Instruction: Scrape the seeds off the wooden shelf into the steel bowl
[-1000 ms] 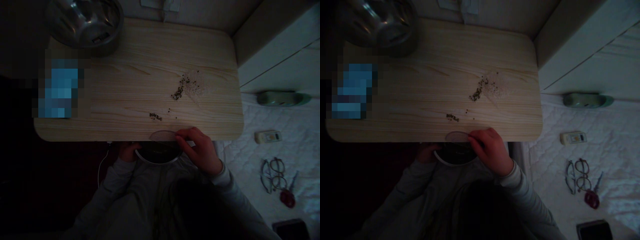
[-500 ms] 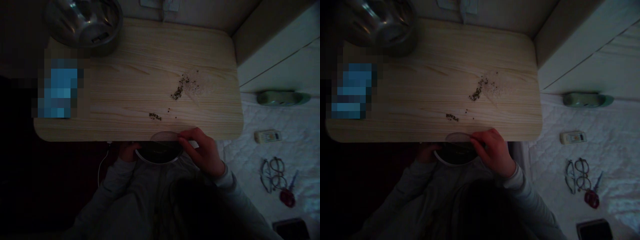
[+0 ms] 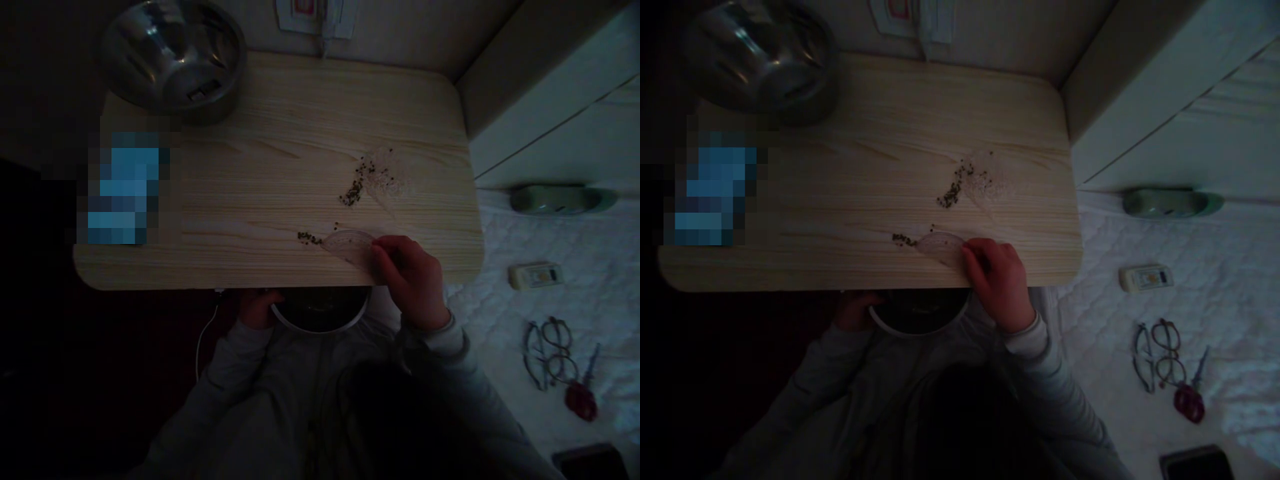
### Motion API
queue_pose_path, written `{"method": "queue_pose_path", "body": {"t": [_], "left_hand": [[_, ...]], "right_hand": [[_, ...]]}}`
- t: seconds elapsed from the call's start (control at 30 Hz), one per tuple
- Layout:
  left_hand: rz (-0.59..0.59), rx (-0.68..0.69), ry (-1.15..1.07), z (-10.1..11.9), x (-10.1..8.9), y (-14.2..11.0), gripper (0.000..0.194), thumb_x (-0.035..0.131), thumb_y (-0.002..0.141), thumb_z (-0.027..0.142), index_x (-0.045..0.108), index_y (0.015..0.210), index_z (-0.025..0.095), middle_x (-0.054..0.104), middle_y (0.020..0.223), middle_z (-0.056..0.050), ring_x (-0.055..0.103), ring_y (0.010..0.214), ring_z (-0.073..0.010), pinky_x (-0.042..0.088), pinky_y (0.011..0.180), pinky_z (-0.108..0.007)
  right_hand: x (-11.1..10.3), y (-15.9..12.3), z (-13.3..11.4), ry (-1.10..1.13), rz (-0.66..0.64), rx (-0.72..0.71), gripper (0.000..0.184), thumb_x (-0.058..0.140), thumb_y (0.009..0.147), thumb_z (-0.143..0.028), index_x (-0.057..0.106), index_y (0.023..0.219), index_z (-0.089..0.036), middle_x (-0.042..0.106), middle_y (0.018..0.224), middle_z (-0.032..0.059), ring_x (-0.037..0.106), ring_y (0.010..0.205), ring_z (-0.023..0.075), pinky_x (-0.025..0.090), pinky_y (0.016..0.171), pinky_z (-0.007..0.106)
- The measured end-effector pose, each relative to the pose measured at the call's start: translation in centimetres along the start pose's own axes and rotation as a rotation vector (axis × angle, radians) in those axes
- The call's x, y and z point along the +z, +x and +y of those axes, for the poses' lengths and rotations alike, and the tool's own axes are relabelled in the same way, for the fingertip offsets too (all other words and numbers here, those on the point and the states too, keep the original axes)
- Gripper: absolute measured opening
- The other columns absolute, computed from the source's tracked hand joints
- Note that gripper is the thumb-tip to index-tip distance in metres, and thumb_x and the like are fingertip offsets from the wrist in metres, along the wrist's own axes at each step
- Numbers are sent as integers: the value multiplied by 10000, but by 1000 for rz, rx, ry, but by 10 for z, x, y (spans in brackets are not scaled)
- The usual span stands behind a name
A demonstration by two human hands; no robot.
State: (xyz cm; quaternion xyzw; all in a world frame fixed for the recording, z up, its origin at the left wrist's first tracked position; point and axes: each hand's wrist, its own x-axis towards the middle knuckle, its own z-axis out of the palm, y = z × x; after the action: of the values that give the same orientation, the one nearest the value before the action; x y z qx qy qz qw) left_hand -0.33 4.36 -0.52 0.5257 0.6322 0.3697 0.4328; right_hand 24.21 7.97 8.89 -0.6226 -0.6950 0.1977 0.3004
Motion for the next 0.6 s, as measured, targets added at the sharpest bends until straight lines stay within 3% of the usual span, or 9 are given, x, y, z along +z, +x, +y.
{"method": "queue_pose_path", "body": {"t": [0.2, 0.33, 0.5, 0.6], "left_hand": [[-154, 165, 195, -9, -8, 0, 144, 685, 369, 174, 641, 487, 243, 670, 655, -34, 612, 723, -300, 466, 692, -449], [-122, 226, 259, -6, -8, 1, 117, 672, 371, 181, 629, 457, 248, 665, 609, -26, 612, 677, -289, 471, 664, -447], [-124, 215, 222, -4, -6, 1, 117, 686, 364, 188, 625, 452, 237, 671, 639, -34, 610, 687, -290, 469, 662, -446], [-124, 91, 129, -5, -4, 1, 109, 674, 388, 190, 624, 477, 231, 668, 646, -21, 607, 689, -271, 469, 674, -430]], "right_hand": [[-8, 5, 7, 121, 51, 78, 126, 509, 797, -297, 580, 845, -204, 622, 725, -1, 560, 658, 127, 434, 586, 248], [-12, 13, 15, 73, 129, 99, 132, 511, 790, -301, 581, 837, -199, 618, 709, 2, 558, 639, 129, 429, 580, 253], [-14, 12, 20, 18, 88, 107, 155, 511, 788, -323, 587, 838, -197, 624, 734, 13, 562, 662, 139, 433, 597, 267], [-15, 6, 16, 36, -3, 93, 159, 509, 791, -323, 590, 845, -197, 625, 743, 16, 560, 684, 144, 433, 615, 275]]}}
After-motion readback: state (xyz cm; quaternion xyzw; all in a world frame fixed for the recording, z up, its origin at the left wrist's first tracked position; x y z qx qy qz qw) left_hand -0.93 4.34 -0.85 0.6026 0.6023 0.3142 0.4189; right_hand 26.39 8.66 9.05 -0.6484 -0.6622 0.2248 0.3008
